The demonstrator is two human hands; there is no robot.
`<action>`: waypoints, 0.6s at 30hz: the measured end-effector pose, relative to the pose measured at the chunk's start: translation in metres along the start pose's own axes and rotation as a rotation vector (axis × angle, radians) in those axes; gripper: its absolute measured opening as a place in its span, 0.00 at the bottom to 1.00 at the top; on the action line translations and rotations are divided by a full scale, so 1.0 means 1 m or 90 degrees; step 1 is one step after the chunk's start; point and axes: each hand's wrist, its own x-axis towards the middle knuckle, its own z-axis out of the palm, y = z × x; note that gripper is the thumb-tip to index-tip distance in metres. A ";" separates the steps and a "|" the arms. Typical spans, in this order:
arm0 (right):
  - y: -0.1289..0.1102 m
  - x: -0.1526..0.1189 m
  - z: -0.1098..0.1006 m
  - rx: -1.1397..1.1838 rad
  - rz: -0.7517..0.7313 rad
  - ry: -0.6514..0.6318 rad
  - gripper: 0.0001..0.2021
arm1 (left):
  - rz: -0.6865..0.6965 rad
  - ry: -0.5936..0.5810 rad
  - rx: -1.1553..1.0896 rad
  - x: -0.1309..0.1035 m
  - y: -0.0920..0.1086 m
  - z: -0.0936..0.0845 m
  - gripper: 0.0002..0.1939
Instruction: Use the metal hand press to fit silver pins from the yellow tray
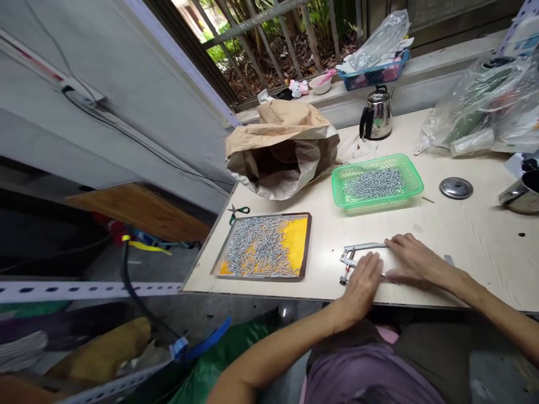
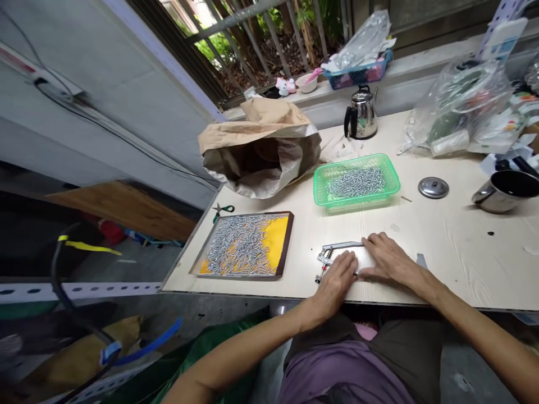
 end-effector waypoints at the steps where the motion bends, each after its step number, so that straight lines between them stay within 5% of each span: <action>1: 0.004 0.002 0.000 -0.004 0.000 -0.007 0.21 | 0.001 0.015 -0.008 -0.006 0.006 0.004 0.19; 4: 0.011 0.012 0.002 -0.045 0.012 0.004 0.09 | 0.000 0.043 -0.036 -0.016 0.019 0.012 0.18; 10: -0.001 0.042 -0.008 -0.117 0.061 0.032 0.09 | -0.015 0.019 -0.071 -0.011 0.025 0.004 0.16; 18: -0.080 0.071 0.015 -0.104 -0.275 -0.026 0.08 | 0.019 -0.092 -0.060 -0.019 0.014 0.031 0.16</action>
